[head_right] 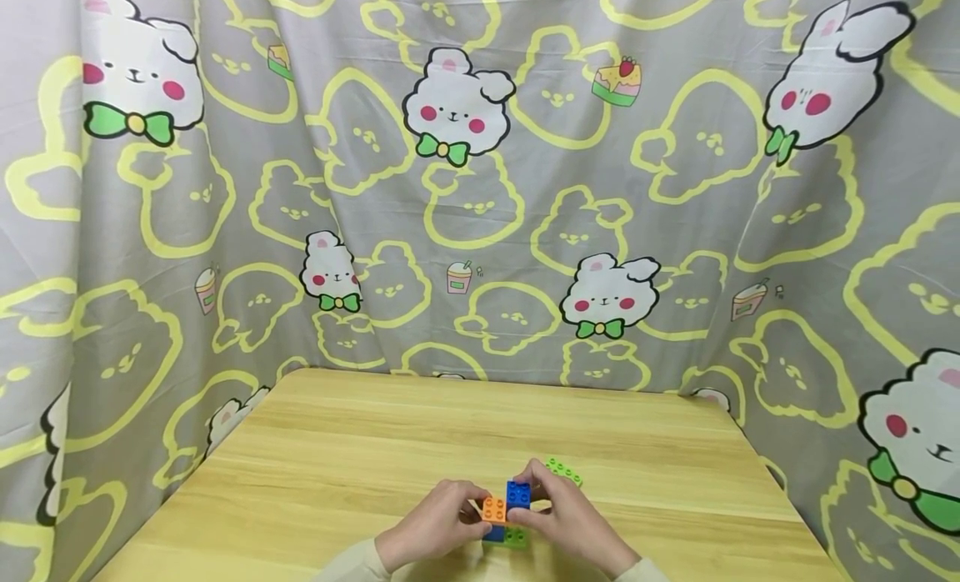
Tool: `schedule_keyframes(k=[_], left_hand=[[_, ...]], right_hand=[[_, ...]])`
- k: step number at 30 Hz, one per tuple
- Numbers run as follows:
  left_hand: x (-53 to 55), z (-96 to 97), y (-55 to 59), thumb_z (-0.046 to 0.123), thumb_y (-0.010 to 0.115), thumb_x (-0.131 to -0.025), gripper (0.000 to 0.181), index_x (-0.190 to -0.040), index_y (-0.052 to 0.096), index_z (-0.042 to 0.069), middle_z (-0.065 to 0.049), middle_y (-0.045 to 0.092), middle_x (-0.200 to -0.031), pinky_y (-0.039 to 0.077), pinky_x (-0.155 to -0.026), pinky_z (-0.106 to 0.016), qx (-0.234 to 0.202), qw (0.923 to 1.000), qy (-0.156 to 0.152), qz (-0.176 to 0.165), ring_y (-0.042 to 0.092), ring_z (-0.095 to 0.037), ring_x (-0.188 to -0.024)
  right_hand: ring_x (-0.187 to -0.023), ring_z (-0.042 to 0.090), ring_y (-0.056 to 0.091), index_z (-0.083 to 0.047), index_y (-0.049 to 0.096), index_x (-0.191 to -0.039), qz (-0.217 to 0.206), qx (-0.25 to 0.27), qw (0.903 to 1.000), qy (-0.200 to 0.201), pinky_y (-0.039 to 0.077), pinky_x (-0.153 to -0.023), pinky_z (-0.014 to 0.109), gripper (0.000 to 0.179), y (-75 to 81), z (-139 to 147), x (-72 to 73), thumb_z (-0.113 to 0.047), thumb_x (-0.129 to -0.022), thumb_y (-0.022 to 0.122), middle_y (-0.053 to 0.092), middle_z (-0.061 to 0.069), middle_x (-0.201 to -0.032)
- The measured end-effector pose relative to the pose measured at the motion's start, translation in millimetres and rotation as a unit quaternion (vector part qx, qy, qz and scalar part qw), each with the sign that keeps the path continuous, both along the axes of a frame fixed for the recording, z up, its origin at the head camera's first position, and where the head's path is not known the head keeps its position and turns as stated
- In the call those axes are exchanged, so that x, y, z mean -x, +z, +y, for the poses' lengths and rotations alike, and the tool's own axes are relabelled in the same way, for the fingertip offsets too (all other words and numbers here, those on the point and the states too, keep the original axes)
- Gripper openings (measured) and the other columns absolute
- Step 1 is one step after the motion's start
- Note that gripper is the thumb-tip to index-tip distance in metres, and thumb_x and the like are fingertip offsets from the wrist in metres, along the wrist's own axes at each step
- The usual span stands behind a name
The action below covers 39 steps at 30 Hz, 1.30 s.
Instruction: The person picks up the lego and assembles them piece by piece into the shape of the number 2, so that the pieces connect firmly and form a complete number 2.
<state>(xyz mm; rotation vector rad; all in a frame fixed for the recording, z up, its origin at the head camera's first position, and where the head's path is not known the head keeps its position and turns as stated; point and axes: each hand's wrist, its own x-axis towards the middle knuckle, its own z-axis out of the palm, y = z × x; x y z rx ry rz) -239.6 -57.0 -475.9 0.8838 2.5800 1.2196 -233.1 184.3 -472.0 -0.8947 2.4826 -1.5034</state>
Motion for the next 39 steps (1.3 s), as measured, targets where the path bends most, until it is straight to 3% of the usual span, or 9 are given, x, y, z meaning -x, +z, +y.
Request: schedule_keyframes(k=[6, 17, 29, 39], left_hand=[[-0.2, -0.3, 1.3, 0.011, 0.080, -0.089, 0.021, -0.108, 0.076, 0.004, 0.004, 0.071, -0.092, 0.054, -0.064, -0.015, 0.001, 1.0000, 0.003, 0.000, 0.065, 0.002, -0.072], [-2.4, -1.5, -0.2, 0.010, 0.079, -0.089, 0.017, -0.105, 0.076, 0.005, 0.005, 0.071, -0.090, 0.053, -0.063, -0.015, -0.001, 1.0000, 0.003, -0.002, 0.064, 0.003, -0.070], [-1.1, -1.0, 0.7, 0.011, 0.079, -0.089, 0.018, -0.106, 0.076, 0.004, 0.004, 0.071, -0.091, 0.053, -0.063, -0.015, 0.006, 1.0000, 0.005, 0.005, 0.064, 0.002, -0.071], [-1.0, -0.5, 1.4, 0.011, 0.080, -0.089, 0.019, -0.106, 0.076, 0.004, 0.004, 0.071, -0.092, 0.053, -0.064, -0.015, 0.008, 0.9999, 0.005, 0.007, 0.065, 0.002, -0.072]], right_hand=[[-0.100, 0.015, 0.072, -0.010, 0.057, -0.115, -0.001, 0.012, 0.9999, -0.007, 0.062, -0.080, 0.033, 0.028, -2.1, -1.5, -0.7, -0.027, -0.097, 0.072, 0.069, 0.014, -0.116], [-0.101, 0.030, 0.073, -0.010, 0.050, -0.120, -0.012, -0.010, 0.9999, 0.000, 0.062, -0.081, 0.033, 0.037, -5.0, -3.2, -2.1, -0.026, -0.097, 0.073, 0.061, 0.016, -0.122], [-0.101, 0.032, 0.072, -0.010, 0.051, -0.117, -0.015, -0.004, 0.9998, -0.015, 0.062, -0.081, 0.033, 0.036, -4.3, -4.6, -2.7, -0.025, -0.095, 0.075, 0.059, 0.016, -0.121], [-0.101, 0.030, 0.073, -0.009, 0.052, -0.114, -0.038, 0.019, 0.9991, -0.001, 0.061, -0.081, 0.031, 0.033, -4.8, -2.9, 0.6, -0.020, -0.095, 0.075, 0.058, 0.020, -0.124]])
